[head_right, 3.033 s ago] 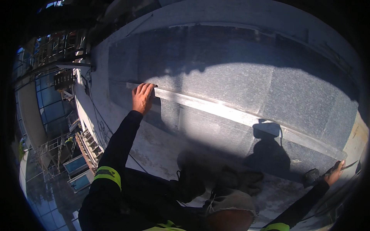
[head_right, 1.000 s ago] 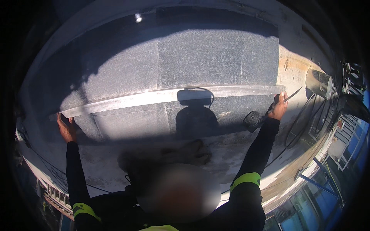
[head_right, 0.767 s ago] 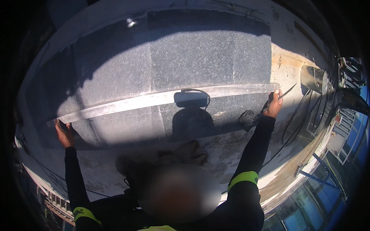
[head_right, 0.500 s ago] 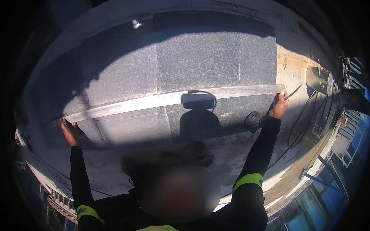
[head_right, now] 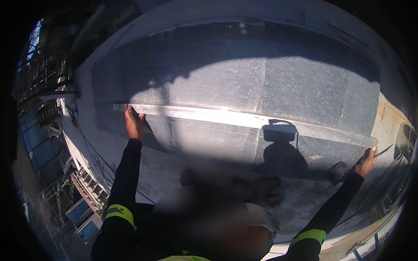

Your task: The person uses a utility knife and a metal straightedge to score and cut a large gray tile on a rooftop. They position the straightedge, score along it, and repeat the process to complete the cut. The person then walks across the rooftop and picks up a white bucket.

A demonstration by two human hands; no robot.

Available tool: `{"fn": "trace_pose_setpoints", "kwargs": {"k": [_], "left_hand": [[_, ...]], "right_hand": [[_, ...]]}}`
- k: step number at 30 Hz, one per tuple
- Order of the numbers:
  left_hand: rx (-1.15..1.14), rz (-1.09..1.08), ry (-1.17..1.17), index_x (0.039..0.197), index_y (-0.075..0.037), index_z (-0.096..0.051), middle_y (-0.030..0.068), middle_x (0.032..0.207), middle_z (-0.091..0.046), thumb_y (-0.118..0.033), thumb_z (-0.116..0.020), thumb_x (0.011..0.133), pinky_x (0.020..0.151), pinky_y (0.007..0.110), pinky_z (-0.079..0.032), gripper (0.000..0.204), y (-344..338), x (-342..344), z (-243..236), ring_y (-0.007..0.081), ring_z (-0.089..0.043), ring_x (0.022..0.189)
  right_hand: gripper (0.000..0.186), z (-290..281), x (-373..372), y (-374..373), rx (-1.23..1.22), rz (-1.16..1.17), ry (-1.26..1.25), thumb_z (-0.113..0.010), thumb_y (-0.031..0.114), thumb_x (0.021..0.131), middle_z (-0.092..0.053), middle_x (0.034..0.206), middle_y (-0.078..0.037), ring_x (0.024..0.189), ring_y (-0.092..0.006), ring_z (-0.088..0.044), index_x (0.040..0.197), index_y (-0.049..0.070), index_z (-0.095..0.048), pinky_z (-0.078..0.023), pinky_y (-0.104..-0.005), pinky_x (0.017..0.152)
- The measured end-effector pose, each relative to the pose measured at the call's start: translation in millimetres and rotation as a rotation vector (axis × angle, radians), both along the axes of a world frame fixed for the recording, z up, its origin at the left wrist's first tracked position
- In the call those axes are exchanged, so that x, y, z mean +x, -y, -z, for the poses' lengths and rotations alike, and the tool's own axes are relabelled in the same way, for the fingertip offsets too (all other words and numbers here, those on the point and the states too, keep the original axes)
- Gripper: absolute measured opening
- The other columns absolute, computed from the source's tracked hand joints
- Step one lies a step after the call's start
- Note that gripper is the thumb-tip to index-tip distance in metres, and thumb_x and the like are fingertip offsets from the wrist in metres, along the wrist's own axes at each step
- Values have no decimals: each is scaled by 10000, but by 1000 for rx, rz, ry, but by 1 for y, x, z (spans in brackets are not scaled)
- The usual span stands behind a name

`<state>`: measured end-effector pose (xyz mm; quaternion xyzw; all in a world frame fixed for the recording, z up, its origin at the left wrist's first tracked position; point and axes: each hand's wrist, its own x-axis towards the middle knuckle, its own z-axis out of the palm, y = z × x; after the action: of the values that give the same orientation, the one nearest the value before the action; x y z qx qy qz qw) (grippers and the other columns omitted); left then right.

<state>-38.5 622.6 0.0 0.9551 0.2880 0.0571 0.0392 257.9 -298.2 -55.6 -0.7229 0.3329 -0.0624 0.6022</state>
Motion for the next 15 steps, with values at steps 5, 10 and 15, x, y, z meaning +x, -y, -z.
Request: {"fn": "trace_pose_setpoints", "kwargs": {"k": [5,10,15], "left_hand": [[-31,12,28,1487,-24,-407,268,1617,-367,-393,-704,989,1213,514,-351,687,1,2,12,462,-373,1475],[-32,12,25,1479,-25,-408,272,1606,-378,-309,-725,981,1208,511,-353,655,2,4,6,461,-376,1473],[-30,12,24,1468,-27,-417,273,1601,-383,-245,-753,960,1209,508,-352,647,4,6,6,459,-384,1466]], "right_hand": [[505,-1,0,31,-1,7,-43,-627,384,1065,-644,1213,-73,1126,-189,-615,1429,40,-558,-500,-348,981],[514,1,0,20,39,24,-19,-638,395,1057,-638,1220,-80,1136,-196,-609,1422,42,-559,-498,-350,982],[525,-1,0,24,-12,27,-40,-644,410,1052,-630,1216,-79,1125,-195,-604,1416,41,-562,-495,-344,969]]}}
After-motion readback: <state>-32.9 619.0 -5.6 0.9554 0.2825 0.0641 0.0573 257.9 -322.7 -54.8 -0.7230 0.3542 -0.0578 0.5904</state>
